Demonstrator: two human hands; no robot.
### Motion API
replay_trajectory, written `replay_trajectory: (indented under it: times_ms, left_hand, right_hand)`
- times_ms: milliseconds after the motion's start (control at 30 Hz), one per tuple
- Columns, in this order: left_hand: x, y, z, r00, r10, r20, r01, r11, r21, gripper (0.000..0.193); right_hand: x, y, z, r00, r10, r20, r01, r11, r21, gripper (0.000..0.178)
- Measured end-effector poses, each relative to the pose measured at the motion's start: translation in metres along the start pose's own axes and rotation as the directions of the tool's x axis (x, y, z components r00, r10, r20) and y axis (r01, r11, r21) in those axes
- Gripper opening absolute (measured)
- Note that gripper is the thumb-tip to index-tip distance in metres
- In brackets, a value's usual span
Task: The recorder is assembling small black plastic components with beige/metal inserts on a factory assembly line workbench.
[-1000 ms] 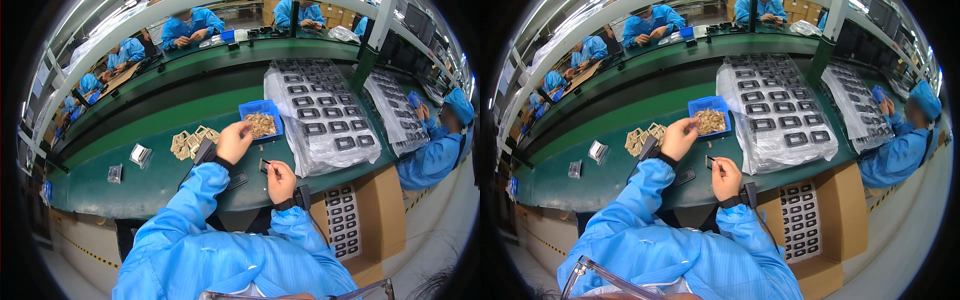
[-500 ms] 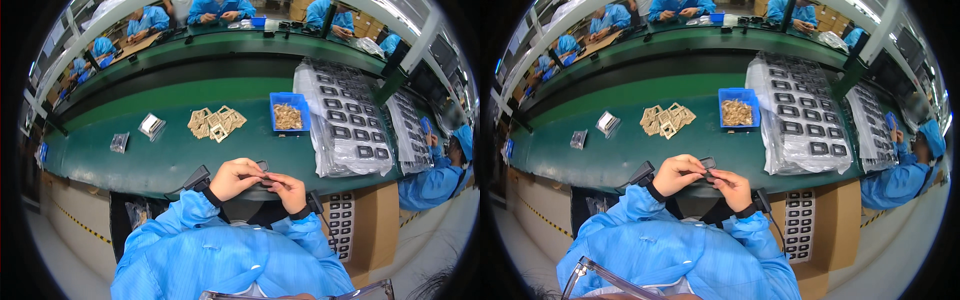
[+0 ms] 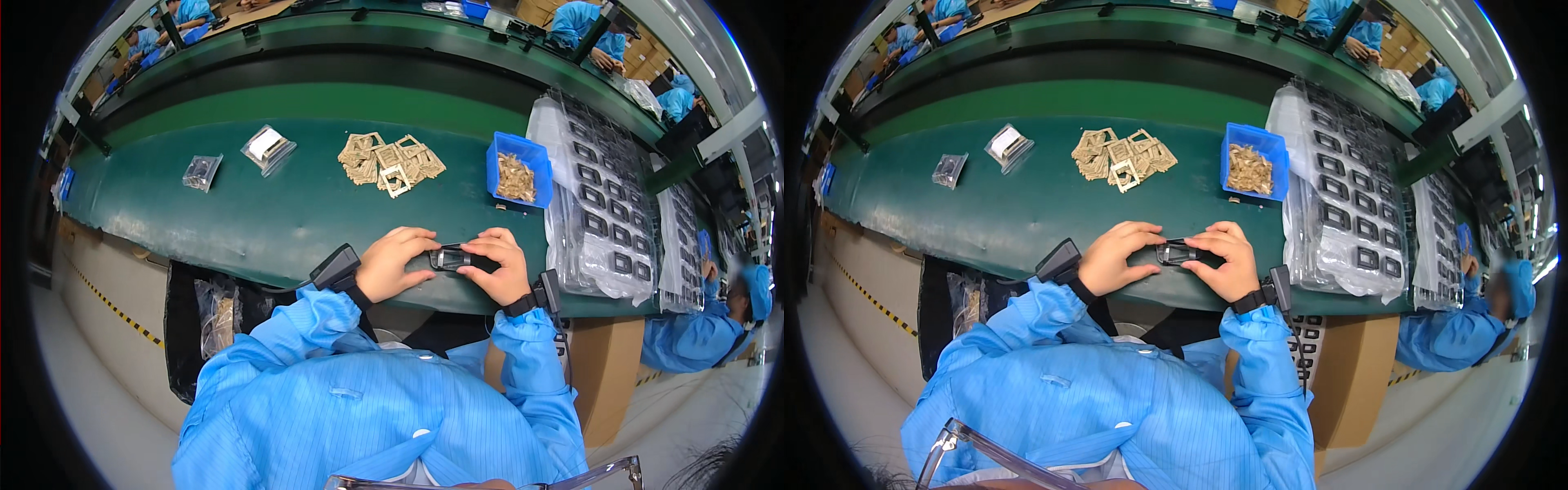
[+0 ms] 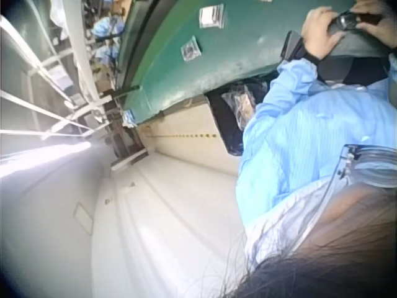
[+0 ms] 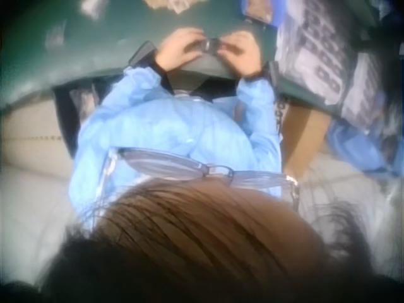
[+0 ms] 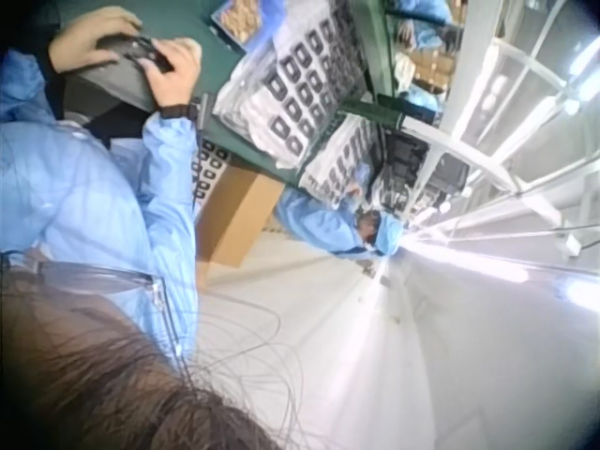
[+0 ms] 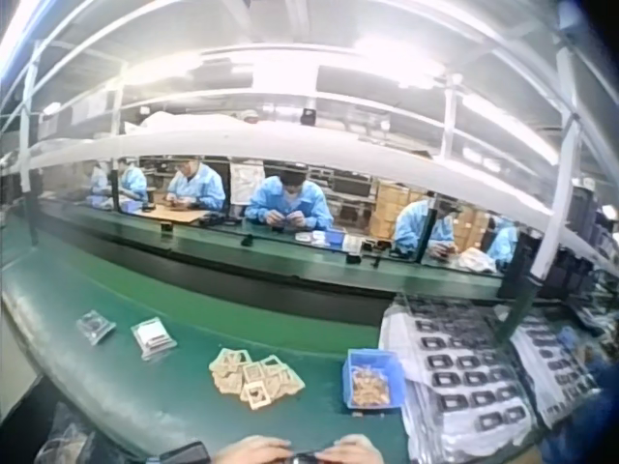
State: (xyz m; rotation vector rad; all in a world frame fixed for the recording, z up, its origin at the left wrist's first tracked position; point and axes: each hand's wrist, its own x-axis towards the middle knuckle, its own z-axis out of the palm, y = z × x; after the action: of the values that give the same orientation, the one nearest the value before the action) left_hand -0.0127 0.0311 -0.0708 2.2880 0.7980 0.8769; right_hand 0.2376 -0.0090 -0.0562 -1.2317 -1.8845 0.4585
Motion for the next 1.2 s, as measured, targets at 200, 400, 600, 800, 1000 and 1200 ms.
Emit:
replay_trajectory:
  times_ms: [200, 400, 600, 800, 1000, 1200]
  left_hand:
    - [-0.004, -0.009, 0.014, 0.996, 0.065, -0.058, -0.062, 0.997, 0.045, 0.041]
    - [-0.001, -0.005, 0.019, 0.989, 0.145, 0.015, -0.146, 0.97, 0.196, 0.036]
    - [-0.001, -0.001, 0.023, 0.994, 0.103, 0.034, -0.108, 0.954, 0.279, 0.033]
    - [0.002, 0.001, 0.019, 0.982, 0.097, 0.161, -0.154, 0.906, 0.394, 0.039]
    - [0.003, 0.001, 0.013, 0.945, 0.097, 0.312, -0.255, 0.815, 0.52, 0.043]
    - [0.012, -0.008, 0.003, 0.958, 0.254, 0.131, -0.277, 0.936, 0.218, 0.03]
  right_hand:
    - [0.009, 0.013, 0.002, 0.994, -0.006, 0.113, 0.006, 1.0, 0.001, 0.039]
    - [0.009, 0.021, 0.004, 0.993, 0.0, 0.115, -0.001, 1.0, 0.006, 0.036]
    - [0.011, 0.019, 0.001, 0.993, 0.024, 0.116, -0.027, 0.999, 0.029, 0.039]
    - [0.009, 0.024, 0.001, 0.992, 0.013, 0.123, -0.019, 0.998, 0.052, 0.041]
    - [0.009, 0.022, 0.003, 0.991, -0.005, 0.135, -0.004, 0.998, 0.069, 0.042]
    - [0.008, 0.021, -0.001, 0.989, 0.012, 0.145, -0.022, 0.998, 0.064, 0.042]
